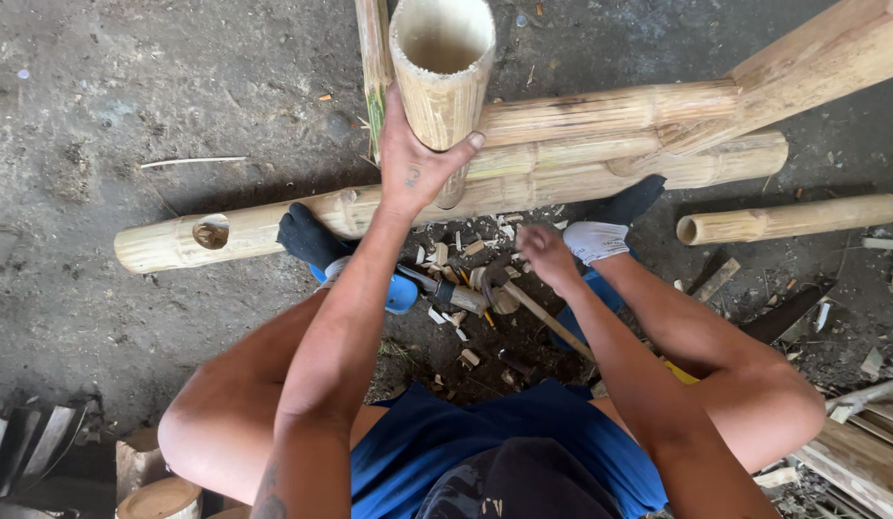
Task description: The person carves a hole into a bamboo pole using a chisel and hammer. They repeatedly strike the chisel to remove material, then test-fit a smaller bamboo piece into the hole. The person continues to refine the hole and reinserts the piece to check alignment.
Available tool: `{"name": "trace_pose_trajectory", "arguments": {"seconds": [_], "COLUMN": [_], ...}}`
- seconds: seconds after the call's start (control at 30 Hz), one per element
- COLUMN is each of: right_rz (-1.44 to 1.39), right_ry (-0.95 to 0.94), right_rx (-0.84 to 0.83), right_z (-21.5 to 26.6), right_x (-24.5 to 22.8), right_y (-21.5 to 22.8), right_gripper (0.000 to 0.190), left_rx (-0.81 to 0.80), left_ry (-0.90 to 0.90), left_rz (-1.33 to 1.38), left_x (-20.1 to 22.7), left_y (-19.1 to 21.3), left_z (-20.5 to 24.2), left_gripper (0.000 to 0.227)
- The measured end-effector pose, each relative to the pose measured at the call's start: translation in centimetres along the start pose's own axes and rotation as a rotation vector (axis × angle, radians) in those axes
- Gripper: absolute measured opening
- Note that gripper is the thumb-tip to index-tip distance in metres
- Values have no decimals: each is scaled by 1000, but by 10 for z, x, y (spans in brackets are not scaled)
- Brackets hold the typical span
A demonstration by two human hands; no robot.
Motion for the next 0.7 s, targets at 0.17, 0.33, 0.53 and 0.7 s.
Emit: {"name": "trace_pose_trajectory", "arguments": {"seconds": [0.17,0.33,0.53,0.7], "right_rz": [-342,-722,-825,-823], "right_ry": [316,432,409,370], "right_rx": [5,39,-28,-52], "right_z": [20,14,1,1], "right_x": [-74,-94,-86,-81], "right_y": [10,21,17,10], "right_gripper": [57,60,57,57], "left_rx": [63,65,27,55], "left_ry": [-215,-210,-123,-41], "left_rz": [-117,-105,195,314], "left_x": [28,51,41,23], "left_y": [-22,-24,-11,-5], "left_z": [-5,-18,-22,-11], "left_gripper": [109,106,95,85]}}
Point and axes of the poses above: each hand's wrist, its own z-axis away from the middle knuckle, its own y-axis out of the back of the hand, x = y × z, the point moved 3 cm from there along -z, towards the middle knuckle, and after that the axes turned 12 degrees about -x, right-handed, at the moved point
